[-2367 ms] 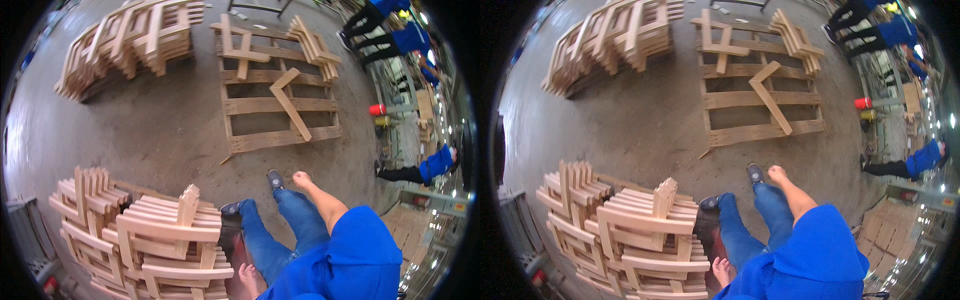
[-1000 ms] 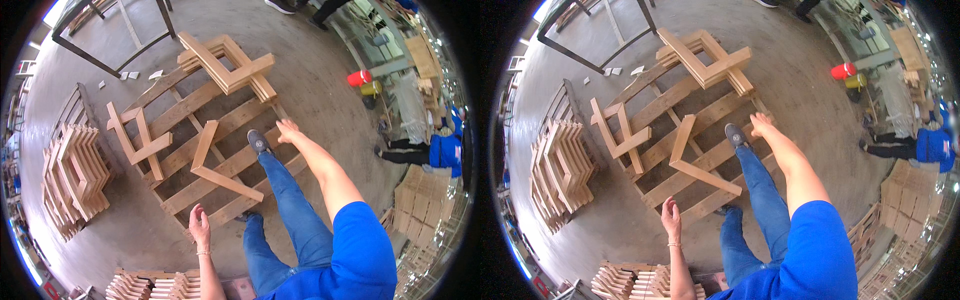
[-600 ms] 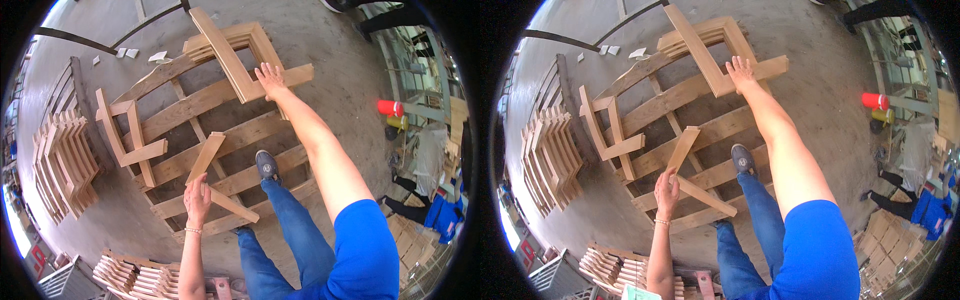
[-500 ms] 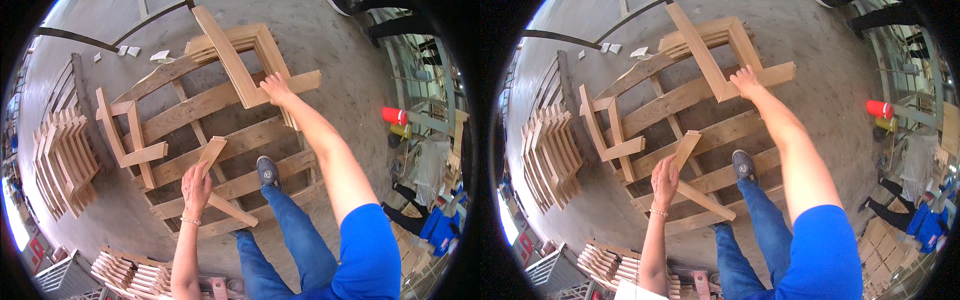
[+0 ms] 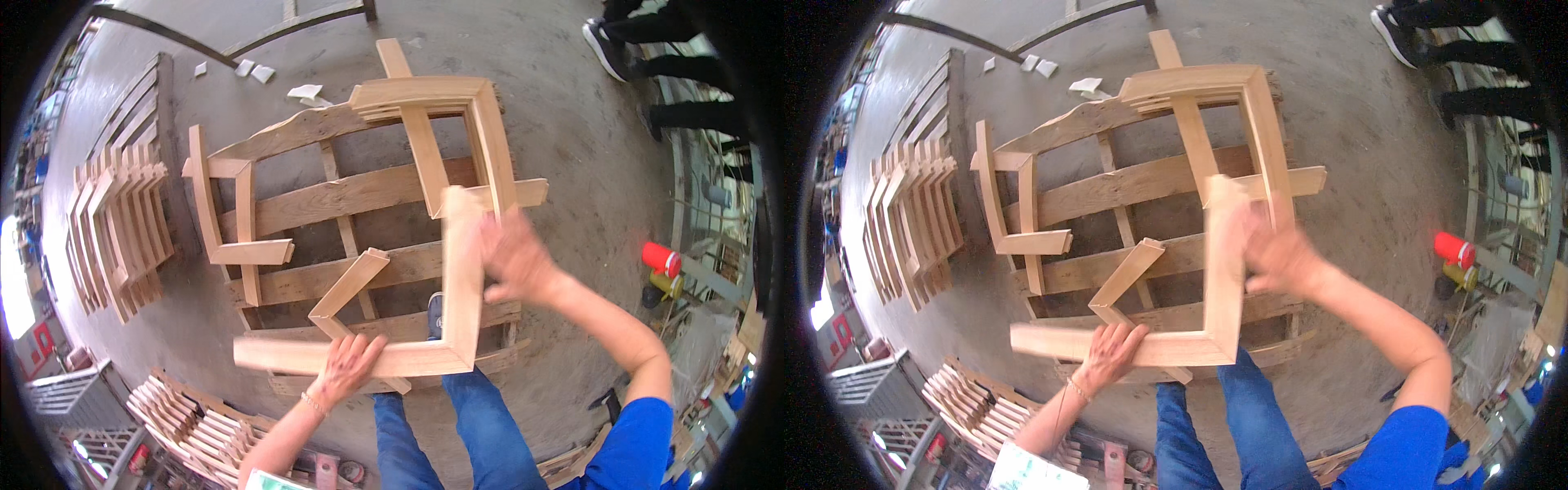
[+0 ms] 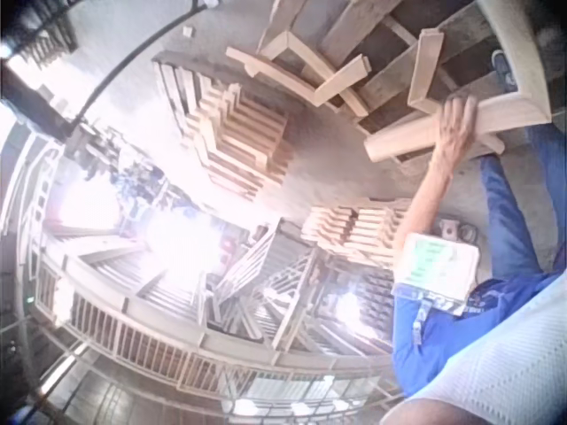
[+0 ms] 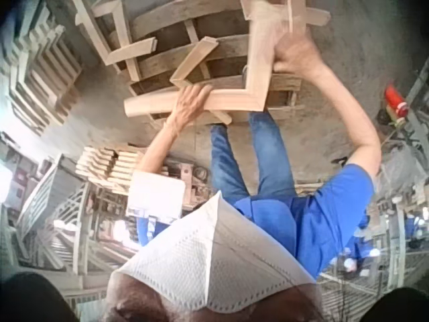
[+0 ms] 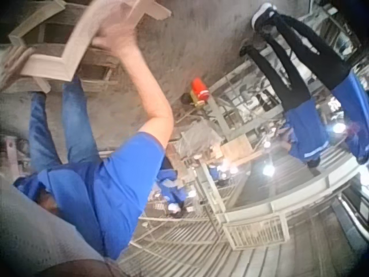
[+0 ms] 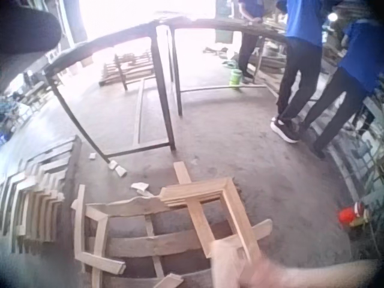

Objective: The person uses a manual pallet jack to move a pallet loaded with wooden frames across a workshop floor. They then repeatedly pick up wooden frames from a nearby pile and place them onto the pallet, stacking them in layers.

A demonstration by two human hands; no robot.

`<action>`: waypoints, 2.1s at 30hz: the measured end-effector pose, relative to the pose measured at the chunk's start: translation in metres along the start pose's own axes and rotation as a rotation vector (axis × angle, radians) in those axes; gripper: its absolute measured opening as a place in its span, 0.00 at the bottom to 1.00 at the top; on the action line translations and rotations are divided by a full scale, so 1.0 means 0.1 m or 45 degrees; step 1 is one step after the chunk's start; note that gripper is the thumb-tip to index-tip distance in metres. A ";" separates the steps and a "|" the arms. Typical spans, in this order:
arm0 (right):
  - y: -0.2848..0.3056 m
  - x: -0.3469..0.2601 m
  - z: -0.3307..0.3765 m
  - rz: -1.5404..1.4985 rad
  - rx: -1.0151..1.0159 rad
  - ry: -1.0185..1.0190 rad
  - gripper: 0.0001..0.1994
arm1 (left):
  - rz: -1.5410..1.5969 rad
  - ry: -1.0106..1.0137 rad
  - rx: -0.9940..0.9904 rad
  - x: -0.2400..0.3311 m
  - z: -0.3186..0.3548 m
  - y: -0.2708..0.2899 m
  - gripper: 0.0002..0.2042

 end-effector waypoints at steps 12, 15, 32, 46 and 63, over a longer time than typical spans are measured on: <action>-1.73 1.75 0.47 -0.444 -0.173 -1.390 0.21 | 0.624 1.468 0.666 0.49 3.27 -1.06 0.31; -1.47 1.49 0.70 -0.566 -0.168 -1.378 0.22 | 0.847 1.728 0.794 0.87 4.10 -1.36 0.28; 0.09 -3.37 1.08 -1.189 -0.752 -1.407 0.27 | 1.703 2.165 1.174 2.34 7.05 -3.25 0.39; 1.36 -6.03 0.63 -1.266 -1.001 -0.813 0.22 | 1.390 2.187 2.069 3.36 8.72 -2.75 0.36; 1.31 -8.40 -2.81 -1.166 -1.263 -0.655 0.18 | 1.020 2.342 2.527 0.84 10.55 -1.03 0.33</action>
Point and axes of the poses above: each hand's wrist, its own z-axis away from the middle knuckle, its own y-axis out of the back of the hand, x = y × z, the point moved 9 cm from there along -z, towards the middle knuckle, and after that the axes turned 12 degrees about z, right-handed, at the moved point
